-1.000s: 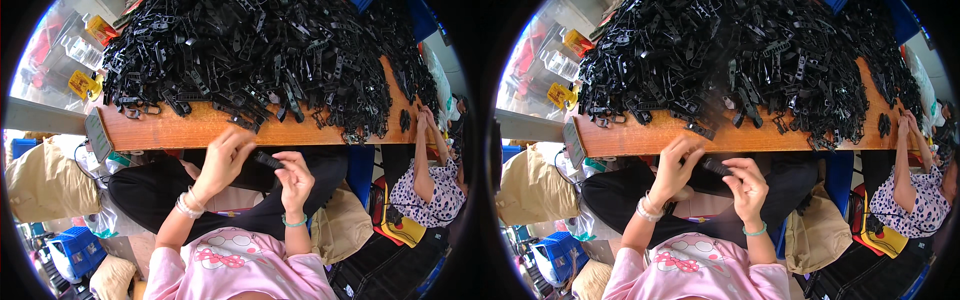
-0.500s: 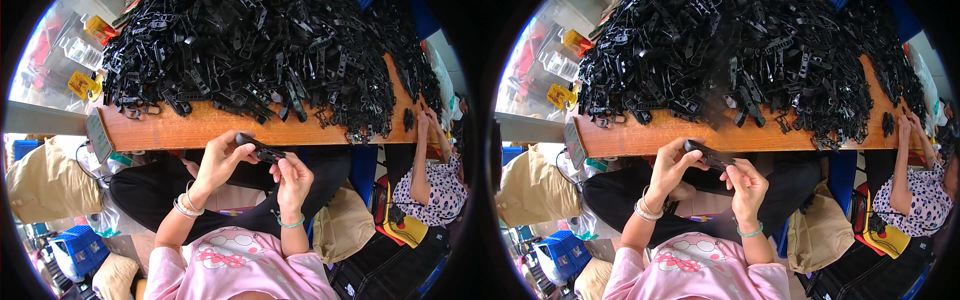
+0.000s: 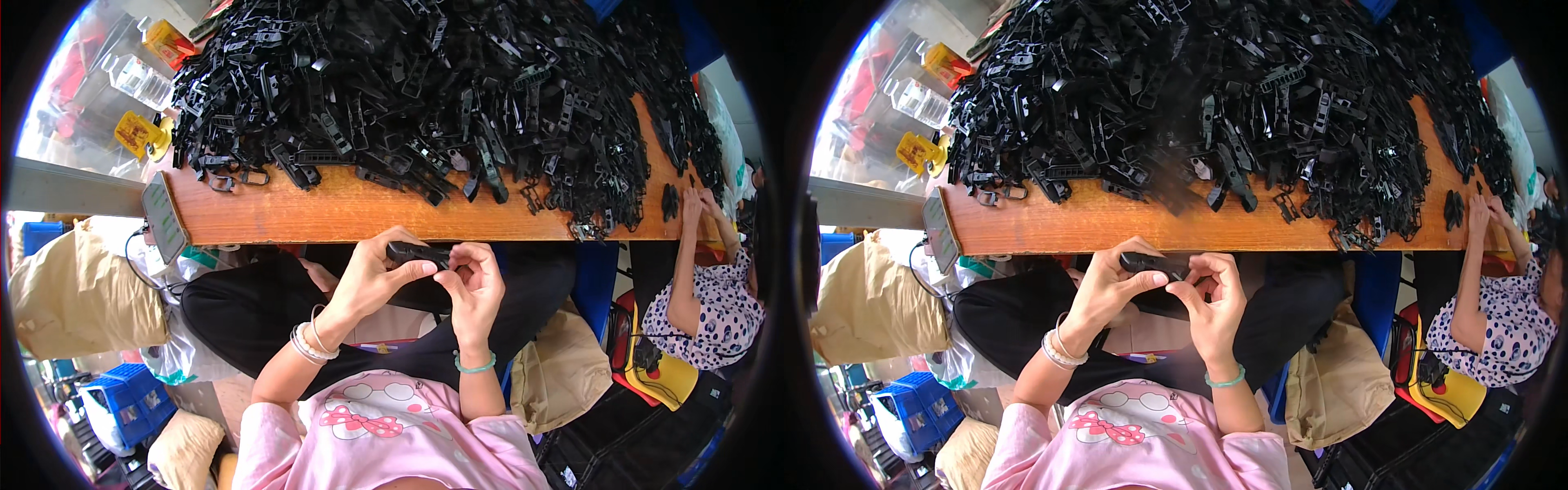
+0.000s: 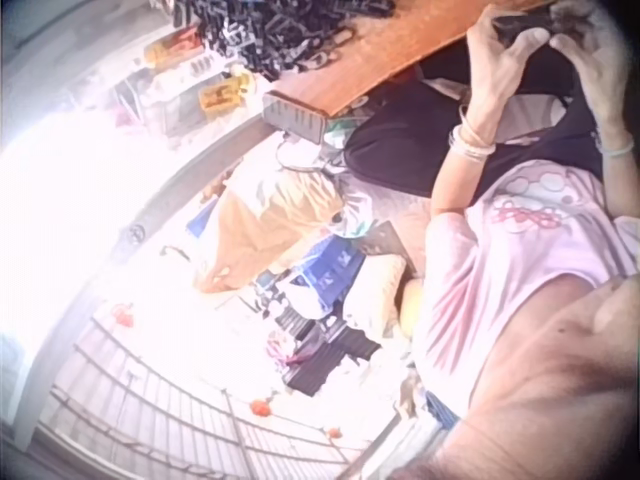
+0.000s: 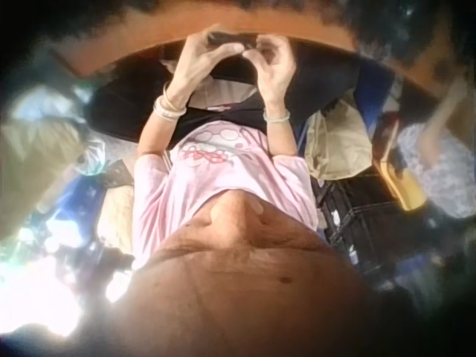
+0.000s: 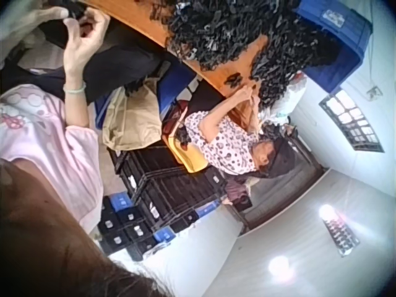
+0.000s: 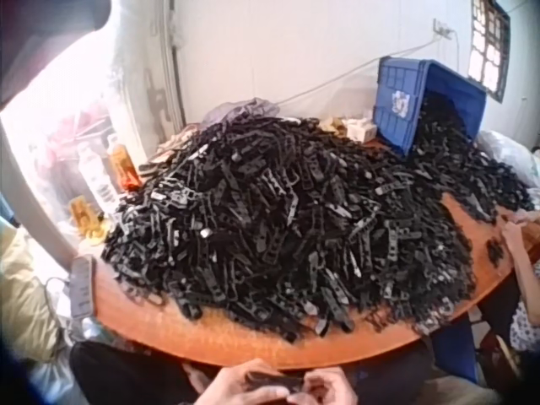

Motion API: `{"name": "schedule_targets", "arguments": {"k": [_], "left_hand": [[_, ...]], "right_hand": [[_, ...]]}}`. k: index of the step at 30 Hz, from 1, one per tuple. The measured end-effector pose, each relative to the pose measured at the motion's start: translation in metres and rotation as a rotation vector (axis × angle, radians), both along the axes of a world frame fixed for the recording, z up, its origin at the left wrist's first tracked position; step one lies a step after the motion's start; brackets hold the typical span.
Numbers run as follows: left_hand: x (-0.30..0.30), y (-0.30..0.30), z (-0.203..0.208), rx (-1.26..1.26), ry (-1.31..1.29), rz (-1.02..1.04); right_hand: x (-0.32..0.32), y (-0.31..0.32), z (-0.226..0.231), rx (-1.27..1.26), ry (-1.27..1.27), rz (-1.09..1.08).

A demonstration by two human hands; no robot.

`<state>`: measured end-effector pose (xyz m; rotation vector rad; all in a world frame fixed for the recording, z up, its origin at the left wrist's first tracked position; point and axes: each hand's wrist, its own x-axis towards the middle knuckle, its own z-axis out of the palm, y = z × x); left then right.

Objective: The person assembles black plastic components by picking up pieces from the table and fitting them together by hand.

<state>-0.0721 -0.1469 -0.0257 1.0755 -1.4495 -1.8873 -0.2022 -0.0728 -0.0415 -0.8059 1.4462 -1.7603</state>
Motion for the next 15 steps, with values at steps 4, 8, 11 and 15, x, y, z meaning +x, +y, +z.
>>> {"name": "schedule_targets", "arguments": {"k": [4, 8, 11, 15], "left_hand": [[0.007, 0.002, 0.000, -0.083, -0.038, -0.055], [0.014, -0.005, 0.005, -0.040, -0.028, -0.090], [0.028, -0.021, 0.010, -0.251, -0.055, -0.073], [0.043, -0.061, 0.017, -0.895, -0.400, 0.420]], "right_hand": [[0.001, 0.003, -0.002, 0.039, -0.072, 0.187], [0.006, 0.000, 0.001, 0.049, -0.109, 0.218], [0.005, -0.006, -0.009, 0.105, -0.227, 0.243], [0.003, -0.003, -0.017, 0.136, -0.237, 0.337]]}}
